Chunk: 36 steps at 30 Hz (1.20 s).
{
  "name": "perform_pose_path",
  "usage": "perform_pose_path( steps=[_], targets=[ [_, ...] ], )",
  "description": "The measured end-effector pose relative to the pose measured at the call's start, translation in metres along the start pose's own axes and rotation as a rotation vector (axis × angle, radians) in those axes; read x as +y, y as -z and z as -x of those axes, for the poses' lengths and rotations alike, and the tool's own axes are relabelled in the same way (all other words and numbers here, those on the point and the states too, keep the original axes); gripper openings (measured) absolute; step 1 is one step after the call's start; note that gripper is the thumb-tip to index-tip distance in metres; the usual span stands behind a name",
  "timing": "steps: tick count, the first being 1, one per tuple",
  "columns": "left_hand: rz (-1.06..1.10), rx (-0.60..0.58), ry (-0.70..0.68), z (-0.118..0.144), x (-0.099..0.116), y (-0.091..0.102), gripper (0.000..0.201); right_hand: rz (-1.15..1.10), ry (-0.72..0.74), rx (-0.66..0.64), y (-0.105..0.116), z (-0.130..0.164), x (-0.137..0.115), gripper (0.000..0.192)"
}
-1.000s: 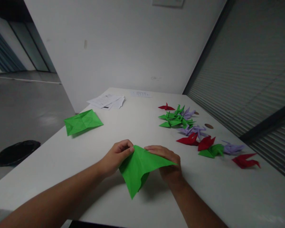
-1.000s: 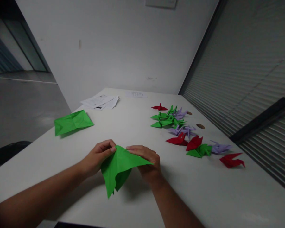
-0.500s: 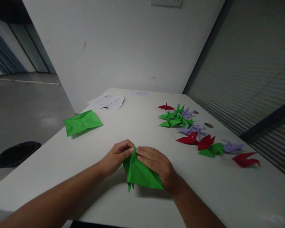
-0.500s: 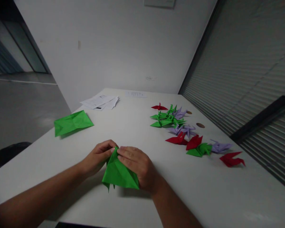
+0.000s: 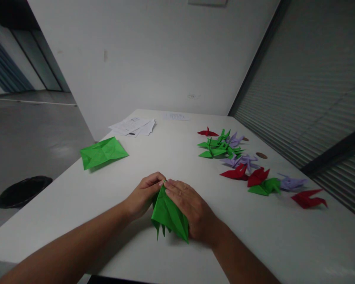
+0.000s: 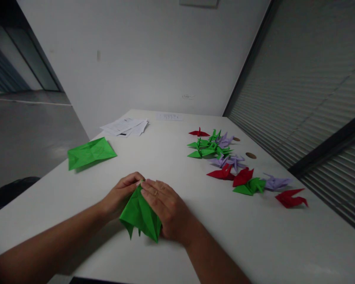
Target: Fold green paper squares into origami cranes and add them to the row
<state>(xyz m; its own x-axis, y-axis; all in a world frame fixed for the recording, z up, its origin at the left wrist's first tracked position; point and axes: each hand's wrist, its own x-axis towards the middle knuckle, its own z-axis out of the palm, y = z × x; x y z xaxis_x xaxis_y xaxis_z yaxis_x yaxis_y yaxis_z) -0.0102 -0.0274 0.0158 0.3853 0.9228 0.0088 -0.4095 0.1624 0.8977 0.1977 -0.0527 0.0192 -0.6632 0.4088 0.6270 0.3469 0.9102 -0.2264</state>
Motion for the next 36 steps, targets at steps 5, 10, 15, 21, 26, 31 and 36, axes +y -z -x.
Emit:
perform_pose_path(
  steps=[5,10,15,21,26,31,36],
  targets=[
    [0.019,0.08,-0.011,-0.002,0.001,-0.003,0.031,0.108,-0.022,-0.084,-0.006,-0.002,0.0,0.079],
    [0.016,0.128,-0.046,-0.008,-0.005,-0.001,0.03,0.068,-0.054,-0.053,-0.009,0.001,0.005,0.079],
    [0.087,0.119,-0.032,-0.009,-0.005,0.001,0.029,-0.056,-0.125,0.009,-0.01,0.004,0.012,0.072],
    [0.066,-0.008,0.05,-0.006,0.001,0.005,0.031,-0.125,-0.206,-0.049,-0.008,0.003,0.012,0.08],
    [-0.053,0.067,0.03,-0.011,-0.002,0.013,0.03,-0.226,-0.283,-0.013,0.003,0.007,0.013,0.058],
    [-0.251,0.183,-0.116,-0.017,-0.003,0.018,0.032,-0.717,-0.48,0.167,0.004,0.011,0.022,0.052],
    [-0.38,0.168,-0.19,-0.018,-0.006,0.018,0.037,-0.959,-0.925,0.392,-0.014,0.006,0.021,0.061]
  ],
)
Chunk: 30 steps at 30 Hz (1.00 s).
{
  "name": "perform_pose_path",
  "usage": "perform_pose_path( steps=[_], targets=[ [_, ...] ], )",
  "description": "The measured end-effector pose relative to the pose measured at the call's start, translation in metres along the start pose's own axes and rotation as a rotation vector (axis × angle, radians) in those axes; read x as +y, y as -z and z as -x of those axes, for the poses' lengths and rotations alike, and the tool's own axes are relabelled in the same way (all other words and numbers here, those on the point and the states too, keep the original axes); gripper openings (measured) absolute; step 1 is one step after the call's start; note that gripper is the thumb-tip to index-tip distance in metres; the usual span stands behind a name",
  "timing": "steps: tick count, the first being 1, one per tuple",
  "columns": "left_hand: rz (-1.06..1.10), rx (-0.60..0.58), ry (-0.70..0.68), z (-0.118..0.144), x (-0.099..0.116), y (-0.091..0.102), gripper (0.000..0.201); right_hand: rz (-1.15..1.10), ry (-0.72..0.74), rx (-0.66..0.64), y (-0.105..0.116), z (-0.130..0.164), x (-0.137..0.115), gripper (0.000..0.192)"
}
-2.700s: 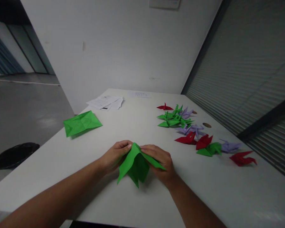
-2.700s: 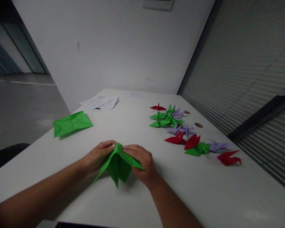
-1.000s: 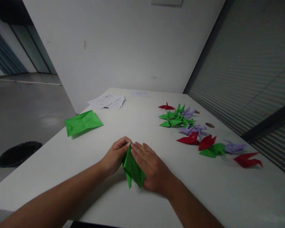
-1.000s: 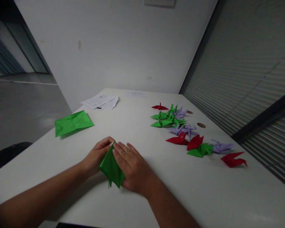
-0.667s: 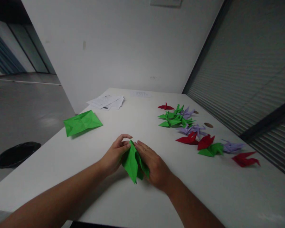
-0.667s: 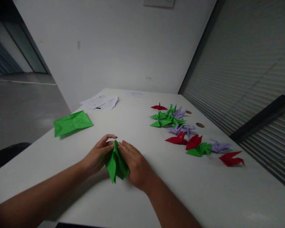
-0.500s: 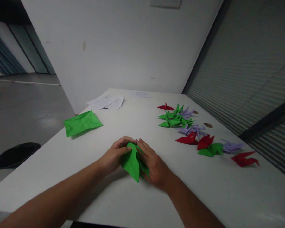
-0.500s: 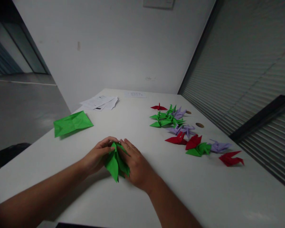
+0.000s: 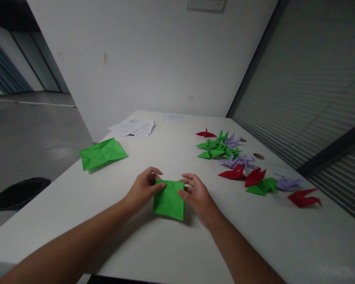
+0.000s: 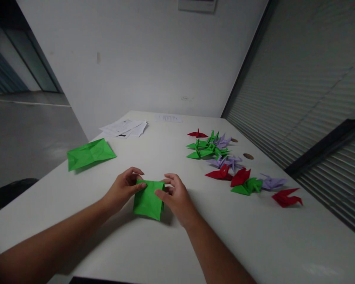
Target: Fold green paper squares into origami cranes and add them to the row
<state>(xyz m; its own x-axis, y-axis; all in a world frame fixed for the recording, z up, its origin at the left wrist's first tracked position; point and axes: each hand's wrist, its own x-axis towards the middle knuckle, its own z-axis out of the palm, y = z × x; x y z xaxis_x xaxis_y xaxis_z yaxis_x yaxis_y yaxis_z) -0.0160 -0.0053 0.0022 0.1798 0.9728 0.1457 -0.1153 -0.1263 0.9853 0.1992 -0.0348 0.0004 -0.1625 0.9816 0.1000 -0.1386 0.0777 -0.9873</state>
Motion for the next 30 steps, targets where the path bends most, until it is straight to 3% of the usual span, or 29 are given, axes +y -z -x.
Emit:
perform_pose_path(
  steps=[4,6,17,20,24,30],
  targets=[
    [-0.084,-0.041,0.039,0.0,-0.004,-0.001,0.04,0.074,-0.101,0.049,-0.009,-0.002,0.004,0.036],
    [-0.086,-0.026,0.035,0.0,-0.005,-0.001,0.036,0.103,-0.102,0.077,-0.009,-0.004,0.006,0.032],
    [-0.154,0.036,-0.044,-0.001,0.0,0.001,0.02,0.067,-0.208,0.051,-0.006,-0.005,0.008,0.037],
    [-0.099,0.003,0.026,-0.002,-0.003,0.002,0.025,0.059,-0.192,0.082,-0.005,-0.006,0.009,0.039],
    [-0.091,-0.094,0.201,-0.004,-0.01,0.003,0.048,0.052,-0.184,0.155,-0.001,-0.009,0.011,0.041],
    [-0.079,-0.055,0.147,-0.016,-0.024,0.012,0.05,0.238,-0.18,0.211,0.006,-0.015,0.015,0.033]
  ],
)
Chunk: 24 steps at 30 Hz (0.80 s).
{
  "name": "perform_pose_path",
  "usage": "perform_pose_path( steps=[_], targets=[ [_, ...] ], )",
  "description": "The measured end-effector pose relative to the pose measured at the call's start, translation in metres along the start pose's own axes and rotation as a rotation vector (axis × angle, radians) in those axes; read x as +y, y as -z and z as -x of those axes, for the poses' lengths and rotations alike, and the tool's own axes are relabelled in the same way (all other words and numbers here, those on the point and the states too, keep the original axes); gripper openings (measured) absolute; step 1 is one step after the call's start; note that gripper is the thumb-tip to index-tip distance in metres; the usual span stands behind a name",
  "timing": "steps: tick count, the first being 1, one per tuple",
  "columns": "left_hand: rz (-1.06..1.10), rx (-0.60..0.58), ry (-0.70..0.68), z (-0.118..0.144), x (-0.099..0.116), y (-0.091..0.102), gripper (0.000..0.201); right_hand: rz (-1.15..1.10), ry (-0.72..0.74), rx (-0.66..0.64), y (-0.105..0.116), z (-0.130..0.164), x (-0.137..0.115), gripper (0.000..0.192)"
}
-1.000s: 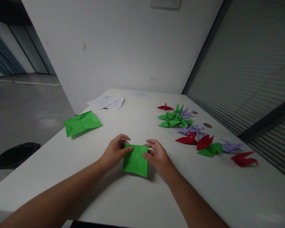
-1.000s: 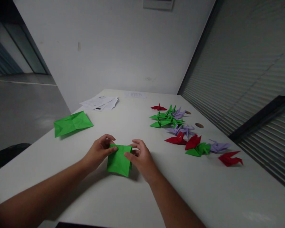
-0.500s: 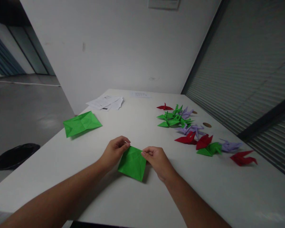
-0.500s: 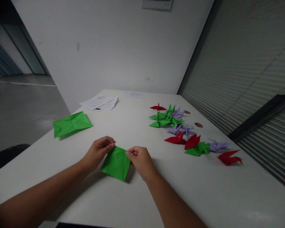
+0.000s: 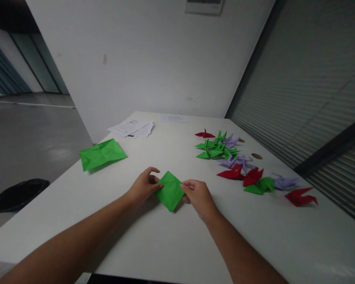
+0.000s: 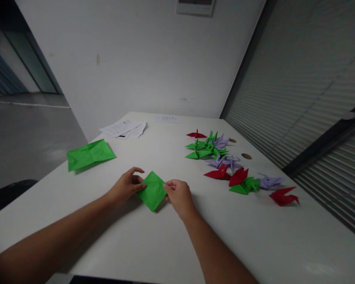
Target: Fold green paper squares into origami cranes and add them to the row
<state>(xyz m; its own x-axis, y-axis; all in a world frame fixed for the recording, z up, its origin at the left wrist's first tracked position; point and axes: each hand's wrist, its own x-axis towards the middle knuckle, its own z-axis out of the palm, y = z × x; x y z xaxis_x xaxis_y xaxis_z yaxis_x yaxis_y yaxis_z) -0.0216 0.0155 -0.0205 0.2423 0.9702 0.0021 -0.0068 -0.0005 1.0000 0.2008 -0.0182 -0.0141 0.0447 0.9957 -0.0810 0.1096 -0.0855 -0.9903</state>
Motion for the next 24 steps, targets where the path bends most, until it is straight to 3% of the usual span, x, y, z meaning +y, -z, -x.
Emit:
perform_pose_path(
  steps=[3,6,10,15,19,24],
  targets=[
    [-0.14,0.04,-0.065,-0.007,-0.006,0.008,0.041,0.143,-0.004,-0.001,0.001,-0.004,0.002,0.022],
    [-0.522,0.066,-0.164,-0.009,-0.007,0.013,0.023,0.242,0.028,0.007,-0.001,-0.006,0.007,0.01],
    [-0.987,-0.06,-0.509,0.002,0.001,0.003,0.012,0.421,0.135,0.031,-0.004,-0.006,0.012,0.006],
    [-1.145,-0.374,-0.61,0.022,0.011,-0.019,0.023,0.771,0.283,0.078,-0.006,-0.003,0.009,0.012],
    [-1.217,-0.406,-0.659,0.028,0.006,-0.02,0.025,0.974,0.308,0.117,0.002,-0.003,0.006,0.013],
    [-1.238,-0.411,-0.646,0.026,-0.009,-0.013,0.043,0.903,0.63,0.058,0.009,-0.01,0.008,0.021]
  ],
)
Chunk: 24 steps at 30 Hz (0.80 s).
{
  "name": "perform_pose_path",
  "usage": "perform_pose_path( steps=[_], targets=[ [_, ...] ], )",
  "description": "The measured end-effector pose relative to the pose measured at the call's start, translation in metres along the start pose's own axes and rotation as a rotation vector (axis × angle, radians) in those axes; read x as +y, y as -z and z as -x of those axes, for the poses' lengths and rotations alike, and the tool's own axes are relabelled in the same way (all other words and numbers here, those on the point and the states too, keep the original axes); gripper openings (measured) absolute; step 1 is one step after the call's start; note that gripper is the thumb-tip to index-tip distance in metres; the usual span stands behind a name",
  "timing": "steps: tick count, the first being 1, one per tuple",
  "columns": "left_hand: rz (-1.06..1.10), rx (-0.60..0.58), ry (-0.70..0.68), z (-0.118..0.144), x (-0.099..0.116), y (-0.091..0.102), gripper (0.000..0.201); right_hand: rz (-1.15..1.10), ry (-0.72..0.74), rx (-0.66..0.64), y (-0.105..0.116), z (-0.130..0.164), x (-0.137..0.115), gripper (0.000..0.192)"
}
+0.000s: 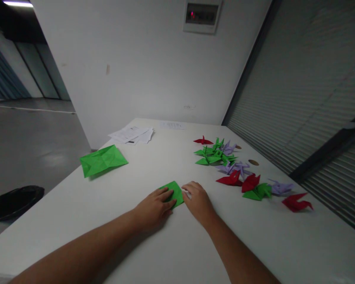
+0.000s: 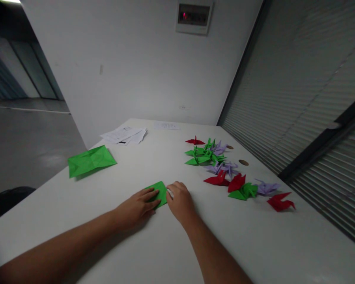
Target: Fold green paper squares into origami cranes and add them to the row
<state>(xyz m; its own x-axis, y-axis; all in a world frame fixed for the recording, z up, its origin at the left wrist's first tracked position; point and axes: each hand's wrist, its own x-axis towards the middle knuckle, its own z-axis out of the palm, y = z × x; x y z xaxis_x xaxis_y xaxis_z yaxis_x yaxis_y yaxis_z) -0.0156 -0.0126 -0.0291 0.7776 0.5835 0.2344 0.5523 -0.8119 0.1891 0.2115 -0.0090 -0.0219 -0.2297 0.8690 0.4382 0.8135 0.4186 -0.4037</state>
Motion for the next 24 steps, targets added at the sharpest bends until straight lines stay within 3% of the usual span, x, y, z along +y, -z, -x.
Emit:
perform_pose_path(
  steps=[3,6,11,19,24],
  targets=[
    [-0.012,-0.042,0.056,0.001,-0.002,-0.004,0.049,-0.056,0.139,-0.068,-0.012,-0.002,-0.002,0.037],
    [-0.036,-0.084,0.085,0.002,-0.003,-0.004,0.048,0.011,0.215,-0.249,-0.023,-0.002,-0.005,0.047],
    [-0.059,-0.136,0.091,0.005,-0.006,0.0,0.051,0.163,0.246,-0.488,-0.012,-0.002,0.001,0.063],
    [-0.055,-0.3,0.17,0.012,-0.01,0.022,0.057,0.258,0.171,-0.557,0.001,-0.001,0.001,0.084],
    [-0.013,-0.345,0.102,0.018,-0.016,0.028,0.064,0.28,0.162,-0.564,0.001,0.0,0.006,0.088]
  ],
)
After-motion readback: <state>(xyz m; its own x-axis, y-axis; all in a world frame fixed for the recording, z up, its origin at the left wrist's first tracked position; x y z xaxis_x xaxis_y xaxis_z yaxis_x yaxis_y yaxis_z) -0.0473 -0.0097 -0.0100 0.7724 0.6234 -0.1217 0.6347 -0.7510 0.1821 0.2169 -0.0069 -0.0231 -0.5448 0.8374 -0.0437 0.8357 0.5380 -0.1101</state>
